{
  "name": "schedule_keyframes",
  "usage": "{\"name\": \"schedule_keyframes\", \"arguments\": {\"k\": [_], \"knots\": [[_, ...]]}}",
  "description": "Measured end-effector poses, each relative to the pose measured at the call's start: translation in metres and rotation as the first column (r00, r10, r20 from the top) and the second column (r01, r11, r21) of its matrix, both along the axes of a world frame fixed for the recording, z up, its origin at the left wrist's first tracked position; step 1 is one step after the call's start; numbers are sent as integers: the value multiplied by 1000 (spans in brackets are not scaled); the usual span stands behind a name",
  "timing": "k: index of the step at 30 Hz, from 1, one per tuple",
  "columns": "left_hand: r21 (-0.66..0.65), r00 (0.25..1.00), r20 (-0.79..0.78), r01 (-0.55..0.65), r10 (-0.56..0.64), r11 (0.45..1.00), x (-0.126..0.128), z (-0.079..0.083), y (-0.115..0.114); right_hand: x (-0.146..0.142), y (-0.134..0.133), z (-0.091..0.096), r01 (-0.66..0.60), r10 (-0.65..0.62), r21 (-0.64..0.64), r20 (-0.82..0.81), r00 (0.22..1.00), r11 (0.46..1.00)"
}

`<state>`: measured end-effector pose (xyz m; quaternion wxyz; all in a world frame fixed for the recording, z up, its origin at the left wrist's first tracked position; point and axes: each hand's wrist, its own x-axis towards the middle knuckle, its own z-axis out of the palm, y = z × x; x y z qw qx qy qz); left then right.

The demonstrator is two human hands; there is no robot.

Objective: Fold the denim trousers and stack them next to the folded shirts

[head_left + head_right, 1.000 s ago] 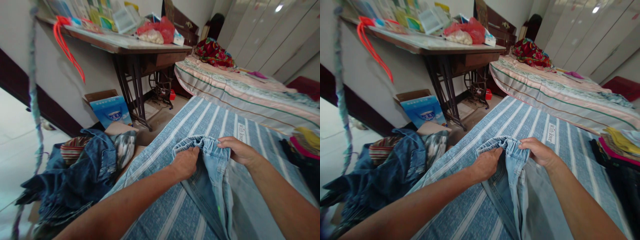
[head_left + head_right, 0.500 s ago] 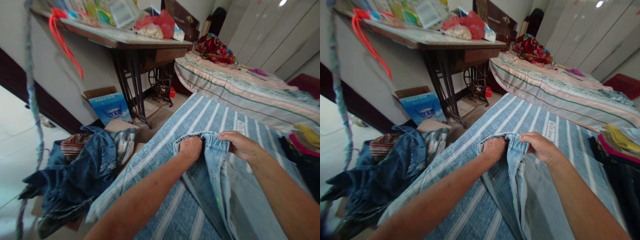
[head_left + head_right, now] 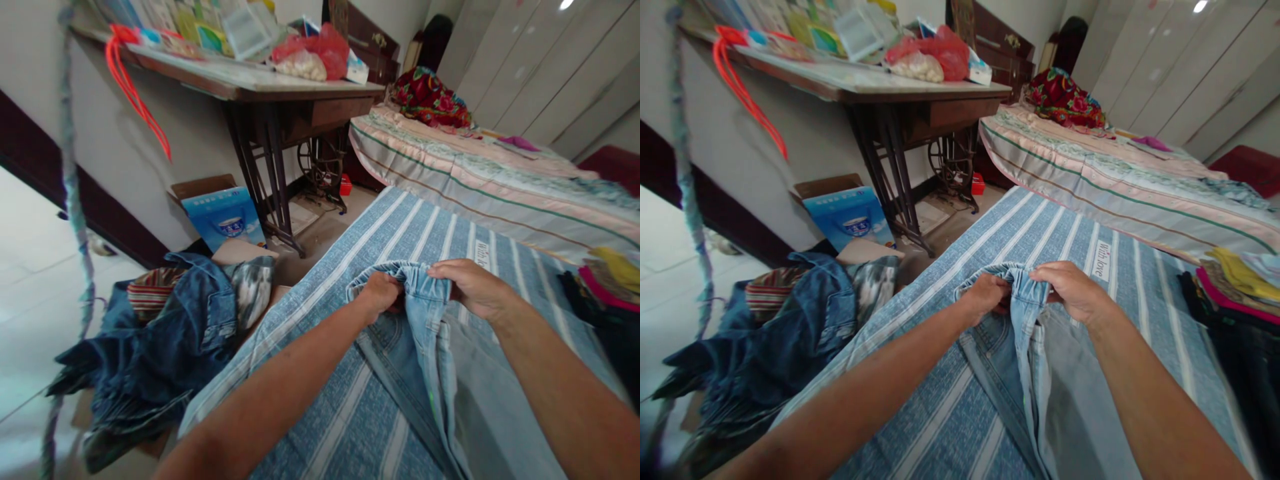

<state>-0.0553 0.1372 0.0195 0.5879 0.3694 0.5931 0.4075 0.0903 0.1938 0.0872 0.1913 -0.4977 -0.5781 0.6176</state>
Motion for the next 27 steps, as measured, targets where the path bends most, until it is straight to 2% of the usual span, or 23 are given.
{"name": "schedule_keyframes", "arguments": {"k": [7,11,16,22,27], "knots": [[-71,982,181,-46,58,996,3,-7,12,-22,-21,12,-53,38,173,91,995,983],[-134,955,269,-90,124,987,2,-8,20,-35,-25,5,-81,52,252,117,992,964],[-180,877,443,-114,184,977,0,-10,24,-38,-28,-8,-85,41,363,128,991,928],[-270,800,474,-267,369,925,5,-15,28,-36,-33,-20,-59,-3,506,121,993,861],[-290,732,576,-233,364,928,6,-10,21,-34,-36,-26,-71,-1,559,128,992,826]]}}
